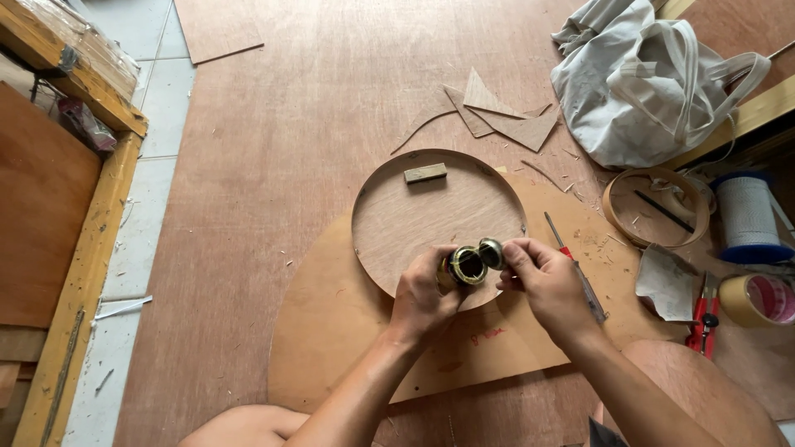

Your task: The person applies white glue from a bottle onto two small rectangular wooden blocks placed on a circular wooden board. They then open a small can of dark liquid and use a wooden stick to apply the stain to the blocks.

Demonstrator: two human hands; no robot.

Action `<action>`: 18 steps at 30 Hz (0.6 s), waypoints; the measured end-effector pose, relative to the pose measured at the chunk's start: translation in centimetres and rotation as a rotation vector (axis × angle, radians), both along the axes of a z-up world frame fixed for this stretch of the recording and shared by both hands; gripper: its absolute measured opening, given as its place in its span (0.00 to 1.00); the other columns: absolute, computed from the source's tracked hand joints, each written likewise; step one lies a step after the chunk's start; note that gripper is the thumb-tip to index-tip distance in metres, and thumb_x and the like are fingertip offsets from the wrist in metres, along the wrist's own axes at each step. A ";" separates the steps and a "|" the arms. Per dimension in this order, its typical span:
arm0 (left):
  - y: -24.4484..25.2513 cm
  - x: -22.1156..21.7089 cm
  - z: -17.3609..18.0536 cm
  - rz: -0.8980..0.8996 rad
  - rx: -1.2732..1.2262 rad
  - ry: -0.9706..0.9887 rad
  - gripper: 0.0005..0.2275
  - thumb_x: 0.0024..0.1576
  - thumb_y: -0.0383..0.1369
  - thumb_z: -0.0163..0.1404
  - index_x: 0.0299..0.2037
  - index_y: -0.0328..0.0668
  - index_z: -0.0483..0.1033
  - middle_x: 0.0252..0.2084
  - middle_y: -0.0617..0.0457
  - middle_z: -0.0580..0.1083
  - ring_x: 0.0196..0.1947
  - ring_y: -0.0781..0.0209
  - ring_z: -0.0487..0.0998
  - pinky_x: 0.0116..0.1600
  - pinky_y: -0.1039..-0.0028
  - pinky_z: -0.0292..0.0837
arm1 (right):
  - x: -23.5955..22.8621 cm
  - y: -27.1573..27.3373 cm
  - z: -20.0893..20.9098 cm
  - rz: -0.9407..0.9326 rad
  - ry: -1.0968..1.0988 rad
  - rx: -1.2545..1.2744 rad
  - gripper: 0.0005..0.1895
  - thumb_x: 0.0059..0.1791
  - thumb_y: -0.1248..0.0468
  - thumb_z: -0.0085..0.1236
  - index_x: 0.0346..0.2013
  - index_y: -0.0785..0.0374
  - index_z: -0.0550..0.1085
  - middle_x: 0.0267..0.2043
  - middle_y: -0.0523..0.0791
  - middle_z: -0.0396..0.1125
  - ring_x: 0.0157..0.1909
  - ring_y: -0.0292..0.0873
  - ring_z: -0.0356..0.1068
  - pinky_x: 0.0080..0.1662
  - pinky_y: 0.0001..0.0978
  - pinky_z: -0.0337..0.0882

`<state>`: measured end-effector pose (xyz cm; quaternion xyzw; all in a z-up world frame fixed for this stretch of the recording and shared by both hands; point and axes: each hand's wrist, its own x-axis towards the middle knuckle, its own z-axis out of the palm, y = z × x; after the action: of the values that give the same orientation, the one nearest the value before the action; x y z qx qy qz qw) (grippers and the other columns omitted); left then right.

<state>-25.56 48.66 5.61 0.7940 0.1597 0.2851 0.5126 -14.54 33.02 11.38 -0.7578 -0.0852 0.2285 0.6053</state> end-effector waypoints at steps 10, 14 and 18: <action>1.7 -0.3 1.3 0.169 -0.227 0.169 0.16 0.53 0.33 0.66 0.52 0.52 0.83 0.47 0.47 0.88 0.56 0.43 0.88 0.63 0.52 0.81 | 7.5 -5.6 -2.7 -0.250 0.267 0.389 0.07 0.66 0.62 0.53 0.51 0.59 0.78 0.41 0.45 0.81 0.39 0.41 0.84 0.44 0.32 0.87; 1.9 -0.2 1.2 0.181 -0.252 0.255 0.24 0.46 0.38 0.73 0.54 0.55 0.82 0.51 0.48 0.88 0.61 0.42 0.86 0.68 0.50 0.78 | 13.7 -10.9 -7.3 -0.366 0.125 0.226 0.06 0.65 0.57 0.58 0.52 0.54 0.77 0.41 0.42 0.81 0.39 0.38 0.83 0.44 0.29 0.87; 1.9 -0.2 0.3 0.177 -0.231 0.250 0.25 0.44 0.38 0.74 0.53 0.56 0.82 0.52 0.48 0.87 0.62 0.41 0.85 0.68 0.50 0.78 | 15.6 -13.4 -10.2 -0.383 0.163 0.060 0.09 0.61 0.57 0.64 0.51 0.59 0.78 0.42 0.47 0.79 0.39 0.46 0.83 0.43 0.38 0.87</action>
<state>-25.77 50.51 5.91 0.7419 0.3229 0.2080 0.5497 1.05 19.58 1.19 -0.7208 0.1028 0.1673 0.6647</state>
